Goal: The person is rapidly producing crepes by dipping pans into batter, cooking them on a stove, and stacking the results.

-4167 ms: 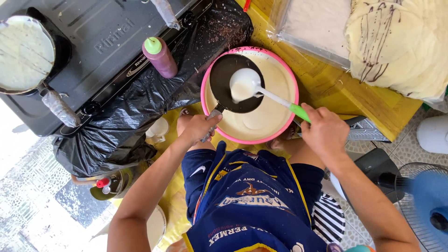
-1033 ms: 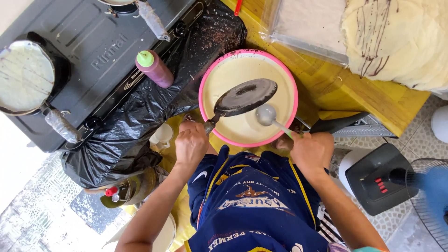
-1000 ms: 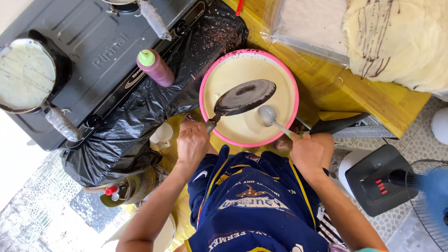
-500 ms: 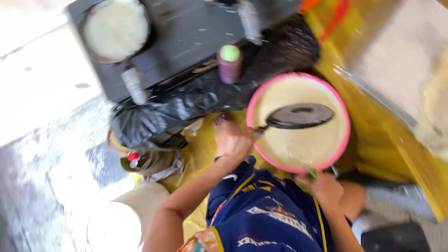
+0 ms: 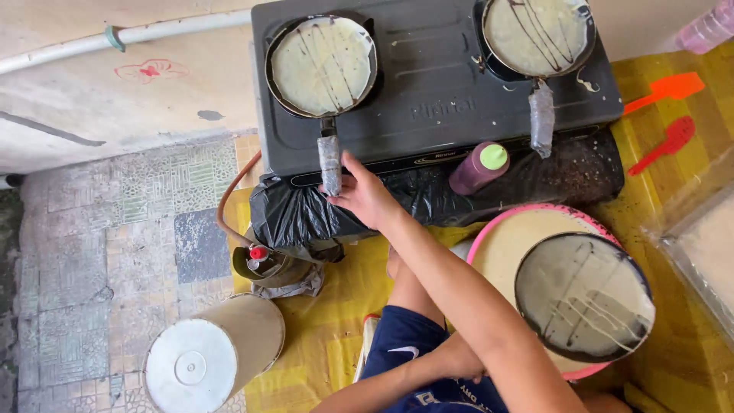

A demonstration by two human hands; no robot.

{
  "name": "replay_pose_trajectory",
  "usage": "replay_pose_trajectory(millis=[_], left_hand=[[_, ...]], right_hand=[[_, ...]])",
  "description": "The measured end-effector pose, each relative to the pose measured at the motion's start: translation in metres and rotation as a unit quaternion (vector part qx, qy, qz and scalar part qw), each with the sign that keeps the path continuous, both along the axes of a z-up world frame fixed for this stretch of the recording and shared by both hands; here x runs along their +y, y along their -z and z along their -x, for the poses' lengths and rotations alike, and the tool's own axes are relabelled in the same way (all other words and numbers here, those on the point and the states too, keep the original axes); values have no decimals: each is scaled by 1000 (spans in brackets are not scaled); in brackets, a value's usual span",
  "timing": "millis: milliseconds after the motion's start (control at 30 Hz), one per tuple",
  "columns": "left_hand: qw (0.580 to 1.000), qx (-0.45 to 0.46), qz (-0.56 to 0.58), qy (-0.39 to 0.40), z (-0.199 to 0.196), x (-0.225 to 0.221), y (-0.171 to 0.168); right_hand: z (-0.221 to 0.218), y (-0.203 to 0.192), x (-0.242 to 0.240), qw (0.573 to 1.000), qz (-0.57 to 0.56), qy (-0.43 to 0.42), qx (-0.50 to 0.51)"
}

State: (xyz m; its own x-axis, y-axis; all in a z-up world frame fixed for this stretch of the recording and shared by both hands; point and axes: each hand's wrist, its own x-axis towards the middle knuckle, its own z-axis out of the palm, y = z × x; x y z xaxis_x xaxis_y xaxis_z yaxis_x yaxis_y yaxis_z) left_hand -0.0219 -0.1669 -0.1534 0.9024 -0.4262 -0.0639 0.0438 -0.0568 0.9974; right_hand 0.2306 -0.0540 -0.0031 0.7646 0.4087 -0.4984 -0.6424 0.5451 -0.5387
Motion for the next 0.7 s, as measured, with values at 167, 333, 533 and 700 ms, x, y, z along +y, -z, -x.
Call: replay_pose_trajectory(millis=[167, 333, 533, 700], left_hand=[[993, 61, -37, -98, -94, 55, -37], [974, 119, -70, -178, -161, 105, -89], [923, 171, 101, -329, -262, 200, -137], [900, 242, 123, -341, -293, 228, -148]], right_hand=[[-57, -20, 31, 999, -11, -52, -8], [-11, -149, -50, 994, -50, -56, -77], [81, -172, -206, 985, 101, -17, -141], [195, -117, -315, 991, 52, 45, -111]])
